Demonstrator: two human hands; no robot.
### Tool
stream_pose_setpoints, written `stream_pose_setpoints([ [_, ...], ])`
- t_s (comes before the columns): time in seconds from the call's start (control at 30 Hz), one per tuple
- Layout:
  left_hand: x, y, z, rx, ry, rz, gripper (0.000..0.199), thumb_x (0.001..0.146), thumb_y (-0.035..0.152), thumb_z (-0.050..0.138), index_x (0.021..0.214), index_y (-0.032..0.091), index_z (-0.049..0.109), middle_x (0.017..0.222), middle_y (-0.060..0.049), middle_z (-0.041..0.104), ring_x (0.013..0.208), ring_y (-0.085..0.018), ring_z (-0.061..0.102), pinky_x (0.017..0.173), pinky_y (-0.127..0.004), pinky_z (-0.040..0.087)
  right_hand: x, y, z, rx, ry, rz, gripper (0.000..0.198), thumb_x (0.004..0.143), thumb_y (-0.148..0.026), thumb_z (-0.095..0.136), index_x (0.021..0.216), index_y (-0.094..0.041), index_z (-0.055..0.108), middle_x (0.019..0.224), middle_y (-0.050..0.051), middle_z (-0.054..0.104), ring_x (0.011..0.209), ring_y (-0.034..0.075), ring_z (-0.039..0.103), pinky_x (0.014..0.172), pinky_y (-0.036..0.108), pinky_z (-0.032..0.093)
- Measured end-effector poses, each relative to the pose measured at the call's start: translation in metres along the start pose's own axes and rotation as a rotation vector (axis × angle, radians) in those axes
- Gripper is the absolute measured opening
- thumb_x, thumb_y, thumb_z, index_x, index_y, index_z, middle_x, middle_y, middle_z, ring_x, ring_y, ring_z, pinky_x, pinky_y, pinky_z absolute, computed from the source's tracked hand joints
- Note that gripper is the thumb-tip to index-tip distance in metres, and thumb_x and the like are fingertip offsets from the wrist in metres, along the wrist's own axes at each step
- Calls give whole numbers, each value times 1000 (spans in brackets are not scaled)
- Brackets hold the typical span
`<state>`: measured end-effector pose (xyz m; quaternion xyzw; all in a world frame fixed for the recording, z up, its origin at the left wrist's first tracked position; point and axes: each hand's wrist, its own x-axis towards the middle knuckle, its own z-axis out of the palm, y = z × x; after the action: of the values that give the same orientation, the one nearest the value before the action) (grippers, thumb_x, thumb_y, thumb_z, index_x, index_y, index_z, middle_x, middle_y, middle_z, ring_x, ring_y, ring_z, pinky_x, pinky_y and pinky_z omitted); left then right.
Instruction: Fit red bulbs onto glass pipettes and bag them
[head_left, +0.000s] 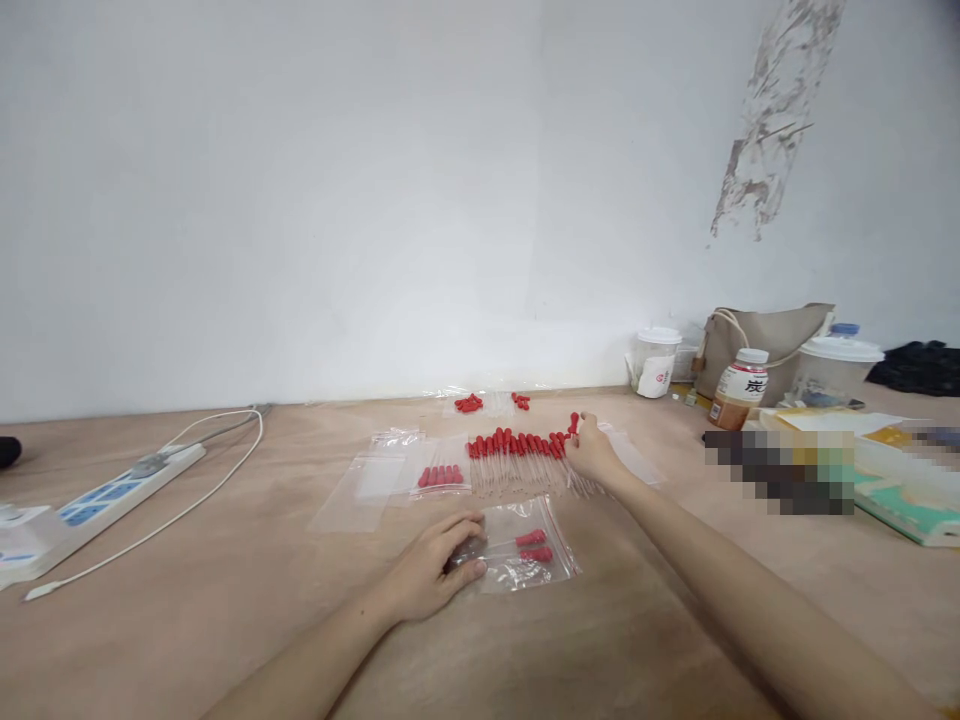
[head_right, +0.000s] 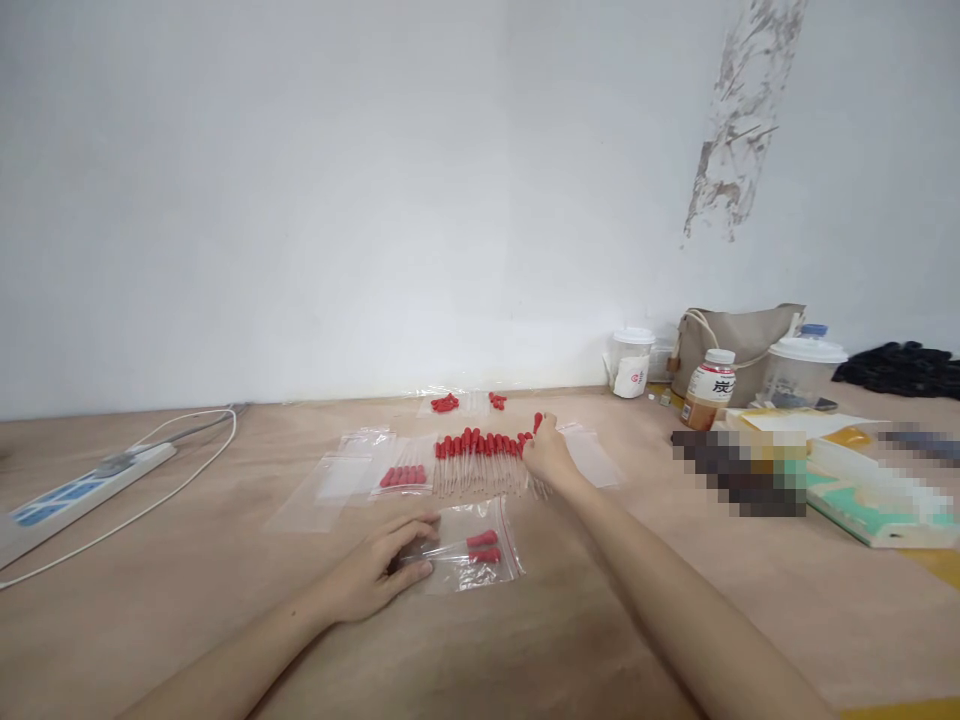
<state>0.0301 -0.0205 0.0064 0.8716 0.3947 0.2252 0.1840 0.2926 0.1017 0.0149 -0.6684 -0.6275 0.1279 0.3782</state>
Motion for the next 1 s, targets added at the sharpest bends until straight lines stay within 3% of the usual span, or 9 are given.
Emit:
stream_pose_setpoints([
  [0.13, 0, -3, 2, 3, 11, 0, 27, 82, 33, 46, 108, 24, 50, 123, -6, 46, 109, -21, 44, 91, -34, 37, -32, 10, -7, 475, -50, 33, 67, 69, -21, 50, 126, -17, 15, 58, -6, 49, 46, 12, 51, 45, 21, 39],
  [0.23, 0, -4, 3, 11, 8, -17, 29, 82, 34, 46, 110, 24, 49, 124, -5, 45, 109, -21, 44, 91, -35, 37, -56, 16, -4, 738, -43, 81, 68, 65, -27, 54, 123, -23, 18, 59, -8, 46, 43, 10, 50, 40, 20, 39],
  [0.4, 0, -1, 1, 22, 0, -21, 30, 83, 34, 45, 111, 24, 48, 124, -5, 45, 109, -20, 45, 91, -34, 37, -75, 14, 7, 956, -27, 126, 57, 65, -34, 56, 110, -23, 23, 59, -8, 49, 50, 12, 54, 48, 24, 46],
  [0.57, 0, -1, 2, 36, 15, -10, 35, 83, 35, 45, 117, 25, 43, 122, -4, 46, 107, -20, 45, 90, -34, 38, -82, 9, 15, 1088, -148, 213, 40, 69, -39, 55, 95, -23, 29, 61, -5, 53, 55, 13, 58, 58, 30, 49],
  [0.67, -1, -2, 2, 43, 19, -16, 39, 83, 36, 45, 119, 26, 40, 121, -4, 47, 106, -20, 46, 89, -34, 39, -86, 13, 14, 1023, -258, 192, 30, 68, -39, 56, 85, -21, 39, 66, -2, 55, 55, 12, 56, 58, 28, 48],
  [0.87, -1, -1, 1, 43, 23, -28, 40, 82, 36, 46, 121, 26, 40, 121, -4, 48, 107, -21, 45, 90, -35, 38, -84, 24, 6, 467, -415, -252, 18, 67, -32, 60, 75, -16, 59, 65, 0, 53, 56, 10, 46, 54, 23, 38],
  [1.0, 0, -1, 1, 45, 29, -29, 40, 82, 36, 46, 120, 26, 40, 121, -4, 48, 107, -21, 46, 90, -35, 38, -82, 21, 5, 363, -410, -414, 16, 71, -29, 56, 79, -17, 64, 81, 3, 56, 72, 14, 50, 65, 26, 40],
])
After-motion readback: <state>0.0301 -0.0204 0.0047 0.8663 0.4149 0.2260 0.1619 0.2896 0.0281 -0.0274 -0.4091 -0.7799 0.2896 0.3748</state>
